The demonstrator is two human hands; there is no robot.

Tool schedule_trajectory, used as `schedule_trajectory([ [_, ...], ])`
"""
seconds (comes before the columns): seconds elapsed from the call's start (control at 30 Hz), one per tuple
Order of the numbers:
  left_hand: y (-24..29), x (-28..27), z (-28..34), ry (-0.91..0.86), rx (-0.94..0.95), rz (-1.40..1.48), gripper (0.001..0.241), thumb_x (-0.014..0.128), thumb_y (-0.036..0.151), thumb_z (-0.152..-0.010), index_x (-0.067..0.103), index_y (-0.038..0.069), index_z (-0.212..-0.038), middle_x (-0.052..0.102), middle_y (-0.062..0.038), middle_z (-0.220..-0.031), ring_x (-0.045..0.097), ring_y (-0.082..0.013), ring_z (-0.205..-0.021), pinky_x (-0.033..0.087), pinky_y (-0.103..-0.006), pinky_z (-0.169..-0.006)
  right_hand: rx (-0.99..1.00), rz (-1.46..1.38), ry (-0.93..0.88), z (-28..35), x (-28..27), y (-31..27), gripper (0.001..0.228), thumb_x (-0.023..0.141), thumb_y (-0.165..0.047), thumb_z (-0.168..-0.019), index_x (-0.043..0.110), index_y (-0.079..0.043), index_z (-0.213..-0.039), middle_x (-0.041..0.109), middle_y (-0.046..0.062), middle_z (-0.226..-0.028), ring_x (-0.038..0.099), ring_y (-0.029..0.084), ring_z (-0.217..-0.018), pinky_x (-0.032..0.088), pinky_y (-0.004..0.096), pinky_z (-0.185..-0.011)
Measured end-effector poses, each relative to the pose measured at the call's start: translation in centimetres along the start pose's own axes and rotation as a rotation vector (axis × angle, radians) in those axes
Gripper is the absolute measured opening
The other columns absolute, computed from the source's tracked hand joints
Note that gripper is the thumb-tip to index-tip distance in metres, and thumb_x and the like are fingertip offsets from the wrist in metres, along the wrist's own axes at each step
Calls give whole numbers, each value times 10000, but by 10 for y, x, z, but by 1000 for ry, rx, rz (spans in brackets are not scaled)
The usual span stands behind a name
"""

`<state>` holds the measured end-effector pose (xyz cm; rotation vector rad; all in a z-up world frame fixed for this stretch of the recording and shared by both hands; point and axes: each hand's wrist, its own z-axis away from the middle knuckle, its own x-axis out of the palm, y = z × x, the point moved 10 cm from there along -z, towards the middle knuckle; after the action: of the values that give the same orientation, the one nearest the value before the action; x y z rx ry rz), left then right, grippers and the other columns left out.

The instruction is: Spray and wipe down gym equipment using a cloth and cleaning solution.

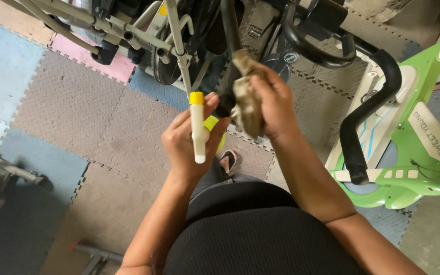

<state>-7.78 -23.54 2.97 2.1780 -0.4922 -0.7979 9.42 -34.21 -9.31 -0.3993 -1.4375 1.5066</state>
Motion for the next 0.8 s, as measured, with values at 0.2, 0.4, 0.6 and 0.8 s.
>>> schedule_trajectory([
  [0.2,-4,14,-16,-146,27,-11,413,878,144,-825,742,69,-1208,756,-90,-1208,760,-244,-1084,607,-321,-921,-371,-44,108,-41,-47,-8,311,665,-168,-1097,668,-62,-1389,673,152,-1207,688,217,-987,627,354,-807],
  [0.4,-13,16,-24,-217,26,57,382,881,139,-807,758,77,-1163,763,-85,-1179,774,-238,-1040,623,-324,-886,-1174,1239,9,-58,49,-36,576,865,-172,-838,608,-165,-1353,537,252,-1318,672,326,-1055,604,352,-824],
  [0.6,-22,17,-30,-300,70,129,366,883,151,-803,769,90,-1145,771,-72,-1128,777,-231,-989,625,-324,-860,-96,1156,10,-154,42,-11,540,703,-89,-791,639,-195,-1316,610,173,-1243,712,329,-1021,602,442,-860],
  [0.8,-19,16,-40,-357,173,136,339,870,180,-805,773,116,-1124,781,-79,-1078,769,-254,-952,613,-352,-843,-260,1353,99,-268,15,29,328,747,-178,-957,641,-75,-1250,684,191,-1135,686,363,-993,566,491,-818],
])
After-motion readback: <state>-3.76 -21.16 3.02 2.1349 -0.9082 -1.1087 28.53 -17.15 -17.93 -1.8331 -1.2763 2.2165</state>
